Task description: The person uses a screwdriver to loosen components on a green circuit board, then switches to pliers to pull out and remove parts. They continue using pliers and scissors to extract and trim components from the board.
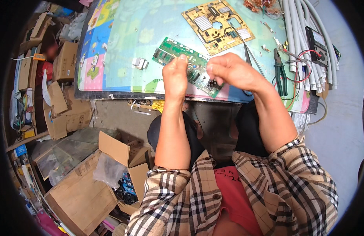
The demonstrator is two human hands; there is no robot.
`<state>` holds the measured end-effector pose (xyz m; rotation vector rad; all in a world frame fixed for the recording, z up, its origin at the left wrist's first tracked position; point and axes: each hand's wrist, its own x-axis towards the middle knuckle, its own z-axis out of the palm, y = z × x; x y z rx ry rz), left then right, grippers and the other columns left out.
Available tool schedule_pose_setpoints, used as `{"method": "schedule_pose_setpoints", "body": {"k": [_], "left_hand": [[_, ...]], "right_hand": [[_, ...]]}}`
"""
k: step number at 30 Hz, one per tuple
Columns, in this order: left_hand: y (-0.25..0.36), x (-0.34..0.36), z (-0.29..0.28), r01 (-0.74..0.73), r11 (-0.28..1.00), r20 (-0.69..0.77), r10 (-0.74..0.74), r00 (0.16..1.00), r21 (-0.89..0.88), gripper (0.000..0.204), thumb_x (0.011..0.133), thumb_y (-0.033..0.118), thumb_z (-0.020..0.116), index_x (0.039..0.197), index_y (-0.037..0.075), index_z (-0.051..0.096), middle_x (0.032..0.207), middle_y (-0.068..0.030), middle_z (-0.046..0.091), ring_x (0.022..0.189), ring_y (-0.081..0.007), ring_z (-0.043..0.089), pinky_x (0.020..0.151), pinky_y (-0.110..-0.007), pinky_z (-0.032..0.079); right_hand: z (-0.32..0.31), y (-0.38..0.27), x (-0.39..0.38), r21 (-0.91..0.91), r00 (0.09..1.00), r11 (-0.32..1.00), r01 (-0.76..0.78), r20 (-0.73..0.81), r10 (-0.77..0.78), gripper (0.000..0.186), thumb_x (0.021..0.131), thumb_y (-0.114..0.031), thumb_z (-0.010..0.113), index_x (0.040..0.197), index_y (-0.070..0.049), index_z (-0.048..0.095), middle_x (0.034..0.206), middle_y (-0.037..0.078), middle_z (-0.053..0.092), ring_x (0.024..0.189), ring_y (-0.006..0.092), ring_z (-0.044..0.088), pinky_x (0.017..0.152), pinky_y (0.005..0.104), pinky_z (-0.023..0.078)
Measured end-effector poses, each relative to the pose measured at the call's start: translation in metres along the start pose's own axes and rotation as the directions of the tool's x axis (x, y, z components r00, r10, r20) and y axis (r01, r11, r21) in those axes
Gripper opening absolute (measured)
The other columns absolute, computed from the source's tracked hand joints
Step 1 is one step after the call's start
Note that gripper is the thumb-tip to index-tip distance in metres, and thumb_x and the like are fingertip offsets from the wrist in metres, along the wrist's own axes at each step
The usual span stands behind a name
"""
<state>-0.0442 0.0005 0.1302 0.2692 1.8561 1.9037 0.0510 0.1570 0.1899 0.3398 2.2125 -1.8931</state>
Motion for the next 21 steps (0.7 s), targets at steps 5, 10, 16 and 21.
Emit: {"method": "schedule_pose_setpoints", "body": {"k": [5, 10, 16, 21], "left_hand": [[-0.001, 0.0, 0.002, -0.219, 0.894, 0.109, 0.191, 0.975, 0.391, 0.038, 0.096, 0.022, 0.051, 0.064, 0.003, 0.05, 0.058, 0.0046, 0.043, 0.052, -0.0083, 0.035, 0.048, -0.029, 0.03], [0.012, 0.0, -0.004, 0.163, 0.964, 0.131, -0.137, 0.982, -0.209, 0.032, 0.096, 0.025, 0.053, 0.066, 0.013, 0.048, 0.059, 0.0065, 0.04, 0.049, -0.0035, 0.029, 0.045, -0.022, 0.023], [-0.002, 0.006, 0.0, 0.101, 0.982, -0.106, -0.119, 0.987, -0.16, 0.035, 0.096, 0.02, 0.05, 0.062, 0.012, 0.048, 0.058, 0.0068, 0.038, 0.051, -0.0062, 0.027, 0.047, -0.025, 0.024], [-0.011, 0.009, -0.009, -0.139, 0.846, -0.021, 0.175, 0.984, 0.514, 0.039, 0.095, 0.029, 0.05, 0.064, 0.008, 0.054, 0.059, -0.0029, 0.056, 0.053, -0.0215, 0.038, 0.054, -0.039, 0.035]], "right_hand": [[-0.025, 0.014, 0.003, -0.032, 0.997, 0.999, -0.013, -0.078, 0.01, 0.026, 0.093, -0.023, 0.054, 0.073, -0.007, 0.061, 0.058, -0.004, 0.05, 0.051, 0.0036, 0.038, 0.047, 0.0209, 0.03], [-0.022, 0.012, 0.0, 0.001, 0.991, 0.995, -0.098, 0.095, 0.097, 0.028, 0.093, -0.025, 0.054, 0.074, -0.006, 0.061, 0.055, -0.004, 0.047, 0.048, 0.0037, 0.035, 0.045, 0.02, 0.028], [-0.03, 0.011, -0.003, 0.096, 0.991, 0.987, -0.128, 0.039, 0.125, 0.026, 0.092, -0.024, 0.055, 0.076, -0.005, 0.062, 0.058, -0.001, 0.051, 0.052, 0.0059, 0.041, 0.048, 0.0222, 0.033], [-0.04, 0.017, -0.002, -0.024, 0.997, 0.997, -0.077, -0.024, 0.076, 0.026, 0.094, -0.026, 0.054, 0.075, -0.008, 0.06, 0.055, -0.005, 0.045, 0.05, 0.0046, 0.037, 0.045, 0.0217, 0.029]]}}
